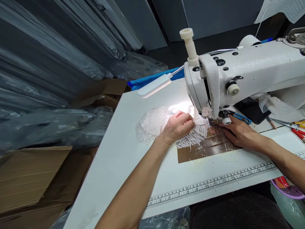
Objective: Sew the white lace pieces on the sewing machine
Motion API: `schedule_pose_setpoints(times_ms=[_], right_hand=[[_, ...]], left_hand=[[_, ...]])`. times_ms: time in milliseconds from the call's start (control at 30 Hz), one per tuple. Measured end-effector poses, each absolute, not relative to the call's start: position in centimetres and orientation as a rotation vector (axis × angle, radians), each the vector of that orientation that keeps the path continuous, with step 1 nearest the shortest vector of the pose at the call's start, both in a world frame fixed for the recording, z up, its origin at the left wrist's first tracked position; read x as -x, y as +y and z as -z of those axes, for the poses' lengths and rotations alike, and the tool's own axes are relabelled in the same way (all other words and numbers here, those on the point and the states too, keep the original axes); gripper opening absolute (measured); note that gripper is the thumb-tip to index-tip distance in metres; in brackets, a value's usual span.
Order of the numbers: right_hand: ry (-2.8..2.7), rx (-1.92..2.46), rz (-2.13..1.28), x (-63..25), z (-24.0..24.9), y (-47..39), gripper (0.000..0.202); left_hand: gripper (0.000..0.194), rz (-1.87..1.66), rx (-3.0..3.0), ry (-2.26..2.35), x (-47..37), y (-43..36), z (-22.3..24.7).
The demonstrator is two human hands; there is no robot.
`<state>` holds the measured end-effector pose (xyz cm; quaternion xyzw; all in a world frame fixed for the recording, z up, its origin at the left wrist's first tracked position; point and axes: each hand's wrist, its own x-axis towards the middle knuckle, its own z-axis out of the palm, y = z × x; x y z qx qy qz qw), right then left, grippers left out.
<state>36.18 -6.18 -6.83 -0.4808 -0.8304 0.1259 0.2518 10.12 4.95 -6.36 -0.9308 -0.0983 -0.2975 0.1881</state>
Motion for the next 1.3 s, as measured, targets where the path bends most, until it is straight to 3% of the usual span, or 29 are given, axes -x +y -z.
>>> schedule_pose_setpoints(times_ms=[400,500,600,700,800,1067,1300], right_hand=[[-2.293,1.284,-0.225,-36.1,6.9,-6.3,0.035],[-2.287,1.310,-0.196,-36.0,6.9,-6.3,0.033],[-2.282,1.303,-0.175,-36.0,6.9,-6.4,0.031],[-2.278,1.286,-0.136,-35.9,6.9,-6.5,0.033],[-2.284,1.273,-0.103,-35.9,7.0,-6.4,0.033],[-2.303,1.275,-0.063,-36.1,7.4,-6.2,0.029],[-2.319,1.288,-0.001,-36.3,8.1,-6.2,0.035]], left_hand=[[0.023,0.760,2.679,-0.398,-9.9,5.1,7.0],[0.013,0.627,2.664,-0.800,-10.7,4.9,6.6],[0.026,0.387,2.564,-1.407,-11.9,4.3,5.4],[0.037,0.137,2.621,-1.648,-12.8,3.7,4.4],[0.041,0.131,2.695,-1.582,-13.4,3.6,4.3],[0.023,0.255,2.924,-1.240,-13.1,5.8,4.7],[0.035,0.490,2.876,-1.260,-7.7,3.3,4.6]])
